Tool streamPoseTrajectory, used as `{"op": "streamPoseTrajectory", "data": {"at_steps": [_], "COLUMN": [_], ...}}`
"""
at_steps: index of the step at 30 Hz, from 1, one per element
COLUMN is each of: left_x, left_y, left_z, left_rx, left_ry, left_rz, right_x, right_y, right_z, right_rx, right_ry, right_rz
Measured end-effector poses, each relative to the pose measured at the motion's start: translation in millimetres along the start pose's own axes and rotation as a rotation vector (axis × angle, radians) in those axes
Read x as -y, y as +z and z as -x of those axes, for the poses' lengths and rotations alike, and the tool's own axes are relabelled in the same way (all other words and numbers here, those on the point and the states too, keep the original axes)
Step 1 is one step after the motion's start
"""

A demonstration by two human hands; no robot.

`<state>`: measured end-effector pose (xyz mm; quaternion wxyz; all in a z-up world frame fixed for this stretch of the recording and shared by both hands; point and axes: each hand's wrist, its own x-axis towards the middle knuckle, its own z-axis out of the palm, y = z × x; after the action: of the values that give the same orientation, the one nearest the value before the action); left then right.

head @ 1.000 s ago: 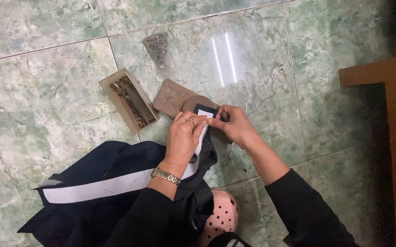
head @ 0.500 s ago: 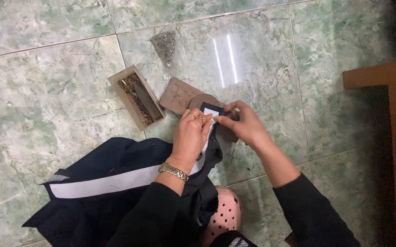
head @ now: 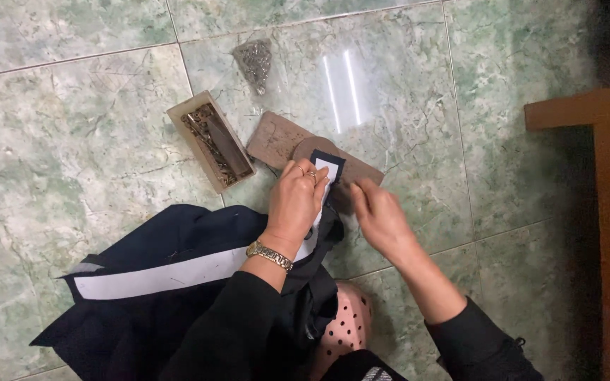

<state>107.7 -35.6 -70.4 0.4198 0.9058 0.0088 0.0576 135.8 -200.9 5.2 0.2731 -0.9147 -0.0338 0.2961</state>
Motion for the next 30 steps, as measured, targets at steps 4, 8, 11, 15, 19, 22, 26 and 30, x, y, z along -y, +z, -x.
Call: {"op": "streamPoseTrajectory", "data": {"at_steps": [4, 8, 11, 15, 19, 22, 26, 30], "left_x": [-2.0, -3.4, -3.7, 0.8, 1.2, -1.5, -5.2, -5.7], "left_y": [-3.9, -4.0, -4.6, 1.0, 2.1, -1.0, -3.0, -3.1], "left_z": [-1.1, -0.7, -0.5, 0.6, 1.2, 0.4, 0.4, -0.9], "left_rx": [0.000, 0.019, 0.023, 0.039, 0.038, 0.044, 0.049, 0.039], "left_ry": [0.008, 0.005, -0.009, -0.027, -0.024, -0.040, -0.072, -0.105], "left_rz": [-0.005, -0.019, -0.016, -0.024, -0.040, -0.029, -0.007, 0.026], "right_x": [28.3, 32.7, 35.0, 32.6, 43.7, 48.9, 51.5, 47.0], "right_y": [-0.8, 6.7, 9.3, 11.6, 7.7, 5.5, 10.7, 20.7], "right_z": [11.0, 7.7, 5.1, 1.4, 3.7, 4.6, 5.5, 2.5], "right_rx": [-0.031, -0.085, -0.091, -0.100, -0.105, -0.120, -0.157, -0.189], "right_ry": [-0.003, -0.030, -0.005, -0.003, -0.006, -0.076, -0.041, -0.001], "right_rz": [-0.006, -0.022, -0.034, -0.022, -0.025, -0.073, -0.037, -0.040]}}
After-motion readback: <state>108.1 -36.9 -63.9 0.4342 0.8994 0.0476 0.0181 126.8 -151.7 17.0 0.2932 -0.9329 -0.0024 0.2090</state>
